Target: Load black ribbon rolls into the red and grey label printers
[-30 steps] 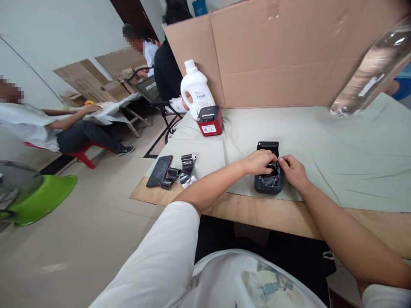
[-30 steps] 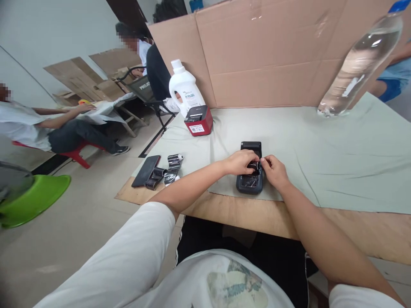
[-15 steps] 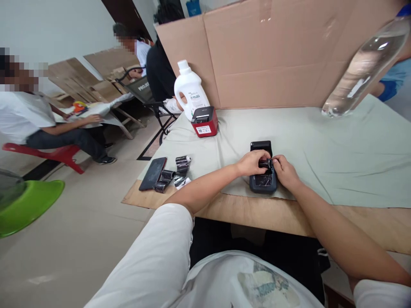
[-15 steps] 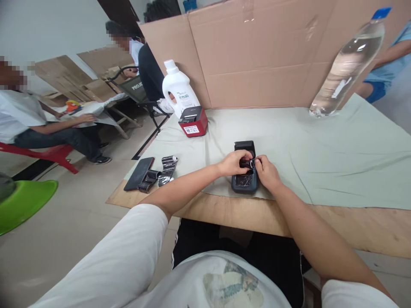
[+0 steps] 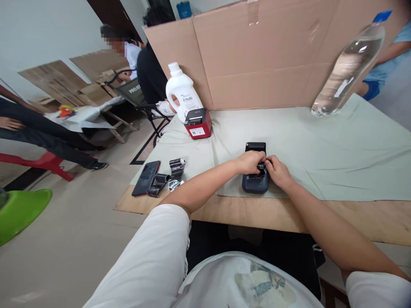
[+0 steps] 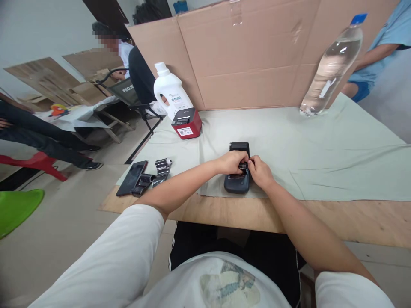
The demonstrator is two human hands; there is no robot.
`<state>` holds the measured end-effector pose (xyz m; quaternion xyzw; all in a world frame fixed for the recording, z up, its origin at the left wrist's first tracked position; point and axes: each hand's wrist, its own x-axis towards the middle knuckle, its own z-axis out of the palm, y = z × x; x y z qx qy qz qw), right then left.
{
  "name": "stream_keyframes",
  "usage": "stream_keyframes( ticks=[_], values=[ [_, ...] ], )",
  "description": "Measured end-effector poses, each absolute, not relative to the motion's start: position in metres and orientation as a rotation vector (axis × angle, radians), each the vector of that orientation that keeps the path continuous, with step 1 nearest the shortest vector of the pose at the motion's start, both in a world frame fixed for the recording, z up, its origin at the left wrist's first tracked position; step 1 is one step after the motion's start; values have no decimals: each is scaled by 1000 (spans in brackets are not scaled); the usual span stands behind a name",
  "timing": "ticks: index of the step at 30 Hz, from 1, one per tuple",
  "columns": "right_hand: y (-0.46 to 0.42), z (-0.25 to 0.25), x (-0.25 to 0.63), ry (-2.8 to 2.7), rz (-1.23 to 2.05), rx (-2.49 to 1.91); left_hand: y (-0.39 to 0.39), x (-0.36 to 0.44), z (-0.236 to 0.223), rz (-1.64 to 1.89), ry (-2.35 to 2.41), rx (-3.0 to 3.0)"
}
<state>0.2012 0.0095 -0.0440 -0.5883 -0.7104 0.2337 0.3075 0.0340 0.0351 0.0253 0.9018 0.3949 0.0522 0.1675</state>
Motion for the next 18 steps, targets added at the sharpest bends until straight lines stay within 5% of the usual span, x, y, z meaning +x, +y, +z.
stream_keyframes(
  ticks=[10, 14, 18],
  values=[
    [9, -42, 203, -1880, 615, -1551, 43, 13, 63, 257, 917, 1988],
    [8, -42, 204, -1877, 614, -1531, 50, -49, 78, -53, 803, 1920],
    [9, -42, 204, -1871, 628, -1548, 52, -140, 76, -436, 1281, 1993]
  ],
)
